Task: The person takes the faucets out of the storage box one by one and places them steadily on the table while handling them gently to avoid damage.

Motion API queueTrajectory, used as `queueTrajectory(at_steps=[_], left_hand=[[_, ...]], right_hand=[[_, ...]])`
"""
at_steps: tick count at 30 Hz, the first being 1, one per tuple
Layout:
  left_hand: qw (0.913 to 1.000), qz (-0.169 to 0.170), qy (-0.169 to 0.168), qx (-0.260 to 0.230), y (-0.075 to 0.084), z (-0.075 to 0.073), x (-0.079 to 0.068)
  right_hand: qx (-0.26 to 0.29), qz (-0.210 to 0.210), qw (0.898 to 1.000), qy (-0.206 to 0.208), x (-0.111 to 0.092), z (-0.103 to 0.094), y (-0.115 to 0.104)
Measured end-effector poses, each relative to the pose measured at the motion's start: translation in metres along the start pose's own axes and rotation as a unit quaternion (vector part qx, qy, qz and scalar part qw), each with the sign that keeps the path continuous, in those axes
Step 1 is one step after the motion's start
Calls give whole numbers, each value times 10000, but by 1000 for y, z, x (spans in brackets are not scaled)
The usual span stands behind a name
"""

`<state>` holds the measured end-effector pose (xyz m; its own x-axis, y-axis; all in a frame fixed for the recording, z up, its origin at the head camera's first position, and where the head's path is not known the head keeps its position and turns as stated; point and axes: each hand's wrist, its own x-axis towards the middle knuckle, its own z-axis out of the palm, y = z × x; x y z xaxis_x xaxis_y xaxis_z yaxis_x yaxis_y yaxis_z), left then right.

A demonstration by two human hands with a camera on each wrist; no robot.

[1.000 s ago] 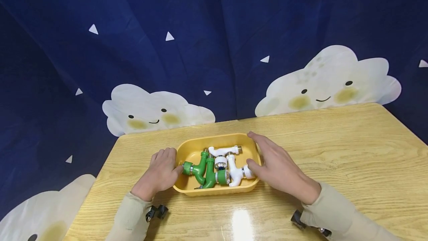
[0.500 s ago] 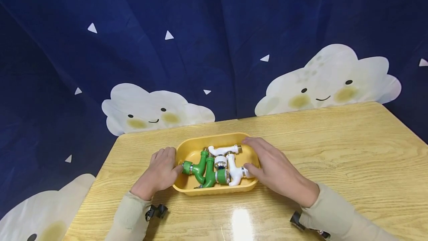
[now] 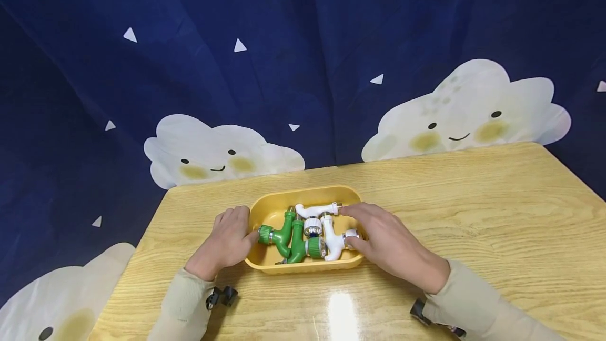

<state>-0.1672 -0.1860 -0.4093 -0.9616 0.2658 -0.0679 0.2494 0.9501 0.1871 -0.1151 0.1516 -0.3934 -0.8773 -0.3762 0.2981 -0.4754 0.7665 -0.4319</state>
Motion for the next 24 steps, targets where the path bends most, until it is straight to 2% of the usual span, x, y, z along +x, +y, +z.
queueTrajectory(at_steps=[14, 21, 24], left_hand=[[10000, -15, -8, -61, 1, -1, -1], [10000, -22, -34, -68, 1, -1, 0], [10000, -24, -29, -61, 0, -1, 0]], right_hand=[[-94, -182, 9998, -72, 0, 4, -2], [-165, -346, 9992, -75, 0, 7, -1], [-234, -541, 9982, -62, 2, 7, 0]])
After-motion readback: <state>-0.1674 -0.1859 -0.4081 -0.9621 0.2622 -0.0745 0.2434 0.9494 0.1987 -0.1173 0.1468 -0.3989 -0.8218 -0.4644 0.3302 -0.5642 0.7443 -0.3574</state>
